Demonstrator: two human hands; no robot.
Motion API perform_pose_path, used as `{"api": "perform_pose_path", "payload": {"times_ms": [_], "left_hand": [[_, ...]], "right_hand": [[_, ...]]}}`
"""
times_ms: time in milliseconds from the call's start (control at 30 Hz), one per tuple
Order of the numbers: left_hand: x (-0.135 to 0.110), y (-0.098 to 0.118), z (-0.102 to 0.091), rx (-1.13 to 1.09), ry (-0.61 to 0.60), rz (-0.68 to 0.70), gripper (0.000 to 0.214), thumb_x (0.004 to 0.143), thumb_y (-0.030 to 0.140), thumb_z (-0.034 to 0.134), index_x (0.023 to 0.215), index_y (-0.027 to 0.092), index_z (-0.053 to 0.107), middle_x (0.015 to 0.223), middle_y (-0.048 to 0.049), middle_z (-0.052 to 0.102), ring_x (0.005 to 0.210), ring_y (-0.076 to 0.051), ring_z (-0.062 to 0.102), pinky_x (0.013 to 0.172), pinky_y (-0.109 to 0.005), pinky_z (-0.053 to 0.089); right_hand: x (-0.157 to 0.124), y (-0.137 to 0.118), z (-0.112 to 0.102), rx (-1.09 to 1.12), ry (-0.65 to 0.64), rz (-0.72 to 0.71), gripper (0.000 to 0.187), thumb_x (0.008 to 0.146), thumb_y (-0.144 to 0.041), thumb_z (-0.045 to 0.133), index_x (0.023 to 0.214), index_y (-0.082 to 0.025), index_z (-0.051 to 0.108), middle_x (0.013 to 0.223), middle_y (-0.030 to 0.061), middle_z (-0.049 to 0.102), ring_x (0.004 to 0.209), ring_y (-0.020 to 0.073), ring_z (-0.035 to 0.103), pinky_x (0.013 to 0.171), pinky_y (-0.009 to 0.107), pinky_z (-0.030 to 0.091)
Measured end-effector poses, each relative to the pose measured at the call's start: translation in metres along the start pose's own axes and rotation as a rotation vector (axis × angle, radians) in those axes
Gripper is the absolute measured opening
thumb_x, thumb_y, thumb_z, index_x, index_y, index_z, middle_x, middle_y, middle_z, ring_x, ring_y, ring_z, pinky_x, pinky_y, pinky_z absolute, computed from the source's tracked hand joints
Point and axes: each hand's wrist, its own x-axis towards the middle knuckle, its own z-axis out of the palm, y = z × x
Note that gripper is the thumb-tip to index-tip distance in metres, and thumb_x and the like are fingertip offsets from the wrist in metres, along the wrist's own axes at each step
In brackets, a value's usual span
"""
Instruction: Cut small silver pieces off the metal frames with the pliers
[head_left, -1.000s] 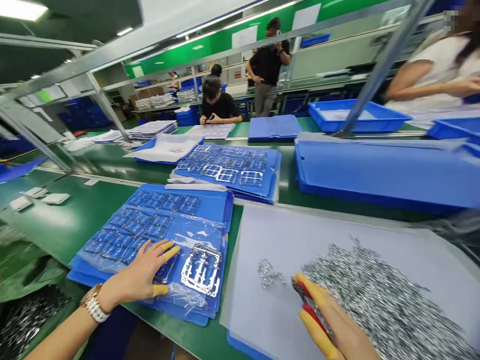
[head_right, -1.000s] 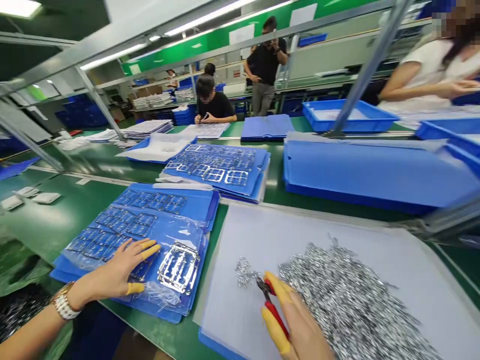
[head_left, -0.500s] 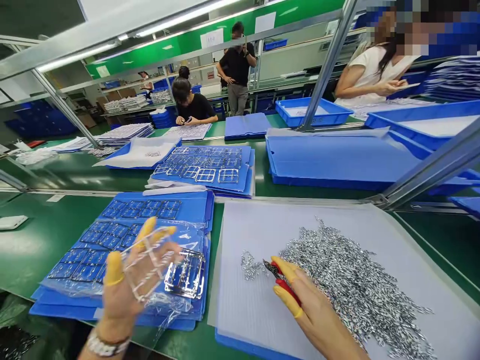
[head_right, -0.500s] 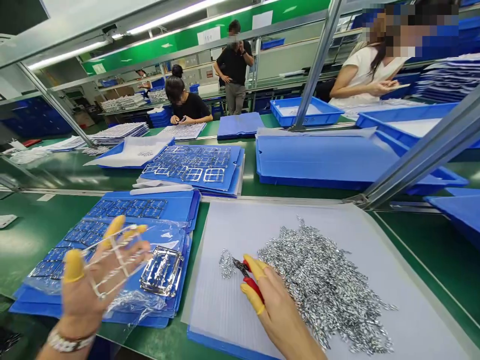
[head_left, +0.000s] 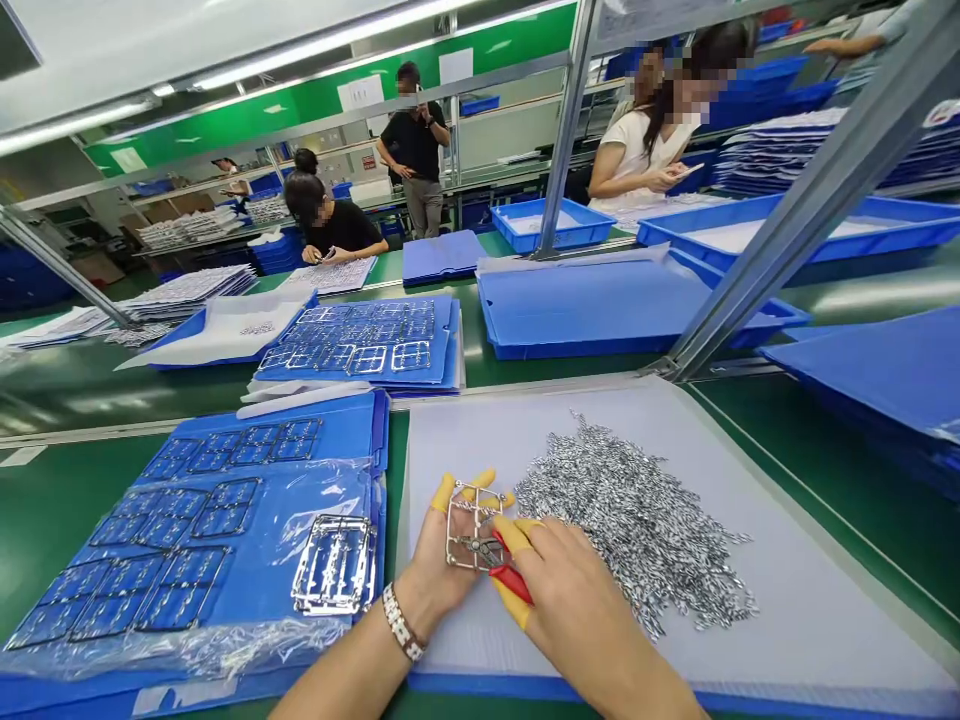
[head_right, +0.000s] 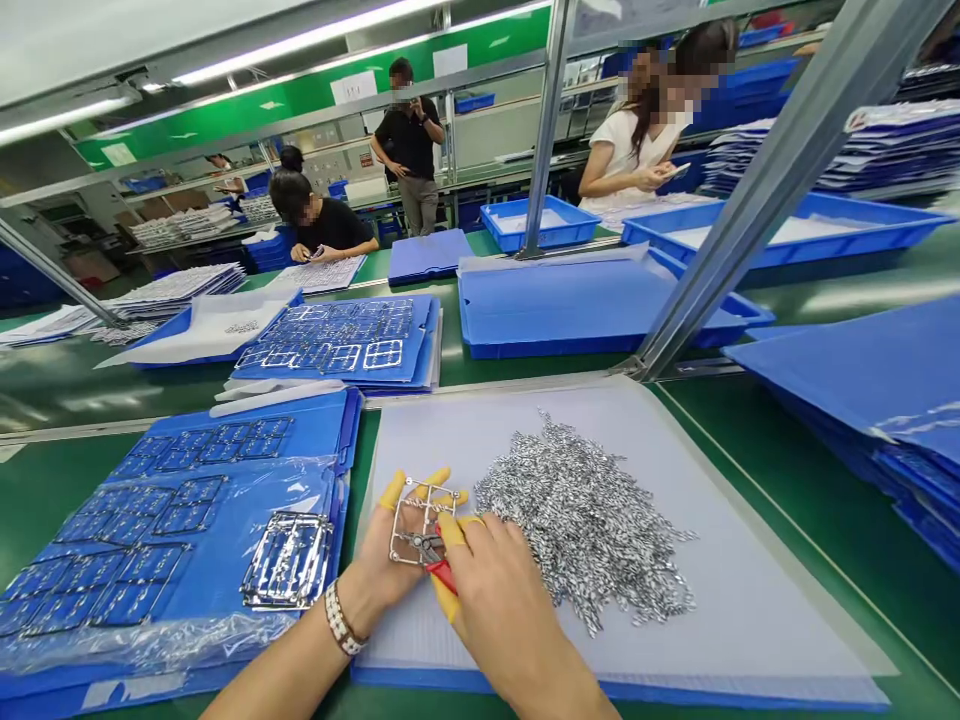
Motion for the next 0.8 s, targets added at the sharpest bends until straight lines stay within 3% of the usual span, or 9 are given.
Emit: {"api": "perform_pose_path", "payload": {"times_ms": [200, 400, 600, 800], "left_hand": [[0.003, 0.002, -0.009, 0.014, 0.009, 0.036, 0.066, 0.085, 0.055, 0.048, 0.135, 0.013, 0.044, 0.102, -0.0142, 0.067, 0.073, -0.02, 0.064, 0.066, -0.028, 0.043], [0.001, 0.003, -0.006, 0.034, 0.021, 0.065, 0.065, 0.086, 0.055, 0.047, 0.134, 0.012, 0.045, 0.103, -0.0144, 0.067, 0.078, -0.02, 0.064, 0.071, -0.029, 0.044], [0.0, 0.002, -0.002, 0.047, 0.046, 0.079, 0.061, 0.086, 0.054, 0.048, 0.131, 0.012, 0.049, 0.1, -0.012, 0.067, 0.068, -0.016, 0.061, 0.068, -0.027, 0.044], [0.0, 0.001, -0.004, 0.073, 0.064, 0.059, 0.062, 0.085, 0.055, 0.049, 0.131, 0.014, 0.051, 0.1, -0.0115, 0.068, 0.074, -0.018, 0.062, 0.067, -0.027, 0.043]], "right_hand": [[0.011, -0.006, 0.011, -0.102, -0.017, -0.009, 0.036, 0.071, -0.021, 0.067, 0.107, -0.017, 0.059, 0.08, 0.0052, 0.064, 0.076, 0.0227, 0.053, 0.069, 0.036, 0.036], [0.014, -0.008, 0.007, -0.14, -0.063, -0.033, 0.037, 0.072, -0.024, 0.07, 0.106, -0.016, 0.058, 0.079, 0.0039, 0.062, 0.077, 0.0219, 0.052, 0.069, 0.036, 0.032], [0.015, -0.009, 0.001, -0.137, -0.111, -0.024, 0.033, 0.074, -0.025, 0.068, 0.105, -0.016, 0.059, 0.081, 0.0042, 0.061, 0.08, 0.0224, 0.053, 0.07, 0.037, 0.032], [0.015, -0.01, 0.001, -0.144, -0.119, -0.005, 0.026, 0.074, -0.024, 0.068, 0.098, -0.017, 0.06, 0.08, 0.0034, 0.06, 0.078, 0.0215, 0.052, 0.069, 0.036, 0.031]]}}
